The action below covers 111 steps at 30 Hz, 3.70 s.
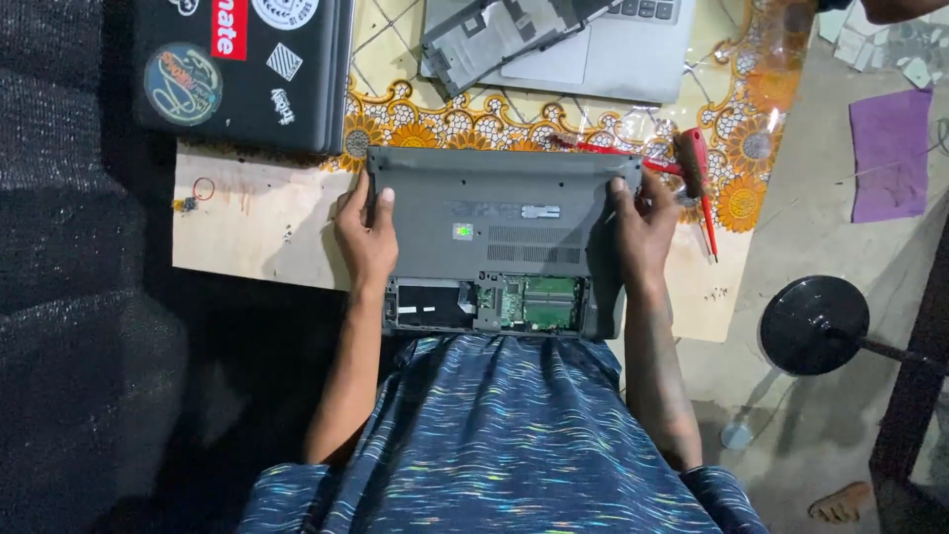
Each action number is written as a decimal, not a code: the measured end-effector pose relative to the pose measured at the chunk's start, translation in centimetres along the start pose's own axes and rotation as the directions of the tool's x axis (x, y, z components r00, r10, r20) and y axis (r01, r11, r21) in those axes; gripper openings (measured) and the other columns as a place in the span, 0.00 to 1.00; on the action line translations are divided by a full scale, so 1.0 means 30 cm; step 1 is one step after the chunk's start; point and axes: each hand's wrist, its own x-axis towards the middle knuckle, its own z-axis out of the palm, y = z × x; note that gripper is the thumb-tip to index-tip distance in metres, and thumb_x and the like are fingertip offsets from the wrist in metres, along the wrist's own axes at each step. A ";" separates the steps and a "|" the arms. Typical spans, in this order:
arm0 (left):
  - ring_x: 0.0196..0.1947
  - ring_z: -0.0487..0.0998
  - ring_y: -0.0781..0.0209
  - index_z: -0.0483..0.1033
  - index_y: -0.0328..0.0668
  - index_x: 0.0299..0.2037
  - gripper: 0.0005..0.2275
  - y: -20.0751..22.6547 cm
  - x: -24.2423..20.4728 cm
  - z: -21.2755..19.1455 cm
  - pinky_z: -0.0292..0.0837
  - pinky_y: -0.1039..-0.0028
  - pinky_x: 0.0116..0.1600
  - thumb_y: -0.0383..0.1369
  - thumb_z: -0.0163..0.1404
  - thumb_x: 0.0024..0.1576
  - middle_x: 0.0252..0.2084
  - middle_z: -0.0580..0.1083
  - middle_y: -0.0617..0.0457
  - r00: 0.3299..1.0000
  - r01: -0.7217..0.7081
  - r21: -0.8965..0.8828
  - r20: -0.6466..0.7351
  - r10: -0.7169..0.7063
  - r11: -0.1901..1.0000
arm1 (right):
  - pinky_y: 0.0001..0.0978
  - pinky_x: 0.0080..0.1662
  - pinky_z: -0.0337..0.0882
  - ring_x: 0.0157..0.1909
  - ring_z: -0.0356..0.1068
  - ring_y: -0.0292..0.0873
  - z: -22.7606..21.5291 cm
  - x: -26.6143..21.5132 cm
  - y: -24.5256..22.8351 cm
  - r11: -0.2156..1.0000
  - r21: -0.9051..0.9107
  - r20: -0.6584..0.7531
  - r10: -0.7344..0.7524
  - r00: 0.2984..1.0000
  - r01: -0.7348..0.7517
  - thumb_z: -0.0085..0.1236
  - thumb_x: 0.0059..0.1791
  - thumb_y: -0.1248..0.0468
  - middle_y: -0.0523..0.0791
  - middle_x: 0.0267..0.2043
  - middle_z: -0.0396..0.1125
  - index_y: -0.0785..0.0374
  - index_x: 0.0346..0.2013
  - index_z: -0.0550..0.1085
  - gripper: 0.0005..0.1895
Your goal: The person assembles a laptop by placing the hard drive into the chassis and connecting internal cables. They then attach the bottom cover, repeatedly checking the fit and alignment before using a flathead screwdriver to pry and snap the cover into place.
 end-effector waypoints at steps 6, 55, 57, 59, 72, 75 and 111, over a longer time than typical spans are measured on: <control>0.43 0.77 0.44 0.68 0.25 0.58 0.17 -0.004 0.022 -0.008 0.76 0.66 0.41 0.24 0.51 0.60 0.45 0.71 0.36 0.998 -0.049 0.134 0.034 0.045 0.990 | 0.41 0.41 0.73 0.44 0.70 0.52 0.010 0.004 0.029 0.981 -0.156 -0.070 -0.127 0.989 0.115 0.65 0.47 0.69 0.57 0.41 0.66 0.72 0.52 0.73 0.20; 0.76 0.22 0.45 0.39 0.65 0.76 0.55 0.304 -0.259 0.450 0.27 0.29 0.69 0.65 0.66 0.46 0.75 0.23 0.49 0.574 -0.713 0.417 0.809 0.129 0.563 | 0.24 0.31 0.73 0.27 0.68 0.33 -0.231 -0.462 0.120 0.714 0.211 0.019 0.680 0.733 -0.668 0.68 0.41 0.65 0.41 0.24 0.67 0.62 0.35 0.71 0.13; 0.76 0.23 0.44 0.39 0.64 0.76 0.54 0.317 -0.261 0.446 0.27 0.29 0.70 0.65 0.65 0.47 0.75 0.24 0.49 0.571 -0.719 0.420 0.811 0.127 0.554 | 0.23 0.30 0.71 0.25 0.67 0.33 -0.245 -0.444 0.070 0.706 0.219 0.029 0.685 0.728 -0.673 0.68 0.41 0.66 0.41 0.23 0.66 0.62 0.36 0.72 0.14; 0.76 0.25 0.43 0.43 0.65 0.75 0.51 0.333 -0.260 0.446 0.28 0.30 0.70 0.66 0.63 0.47 0.75 0.27 0.48 0.583 -0.704 0.429 0.804 0.116 0.566 | 0.32 0.30 0.65 0.26 0.68 0.34 -0.273 -0.406 -0.031 0.805 -0.271 0.073 0.563 0.823 -0.527 0.60 0.44 0.52 0.42 0.25 0.73 0.56 0.39 0.74 0.15; 0.77 0.26 0.39 0.45 0.62 0.74 0.42 0.390 -0.257 0.444 0.27 0.25 0.69 0.66 0.47 0.53 0.75 0.27 0.48 0.559 -0.675 0.397 0.826 0.079 0.622 | 0.28 0.27 0.57 0.25 0.56 0.34 -0.246 -0.458 0.036 0.949 -0.174 0.037 0.272 0.961 -0.262 0.62 0.43 0.48 0.40 0.24 0.58 0.61 0.42 0.71 0.23; 0.77 0.26 0.40 0.46 0.62 0.74 0.42 0.389 -0.265 0.448 0.27 0.26 0.69 0.65 0.49 0.53 0.76 0.28 0.47 0.568 -0.685 0.410 0.818 0.088 0.602 | 0.28 0.29 0.58 0.26 0.55 0.35 -0.249 -0.453 0.037 0.954 -0.119 0.048 0.282 0.958 -0.275 0.62 0.45 0.50 0.41 0.25 0.58 0.59 0.52 0.69 0.26; 0.68 0.56 0.35 0.68 0.41 0.64 0.29 0.083 -0.035 0.099 0.50 0.43 0.68 0.26 0.63 0.51 0.66 0.52 0.40 0.847 -0.530 0.494 0.354 0.397 0.689 | 0.32 0.27 0.64 0.19 0.59 0.39 -0.228 -0.467 0.131 0.944 0.184 -0.036 0.284 0.958 -0.273 0.65 0.42 0.72 0.49 0.19 0.64 0.61 0.50 0.77 0.21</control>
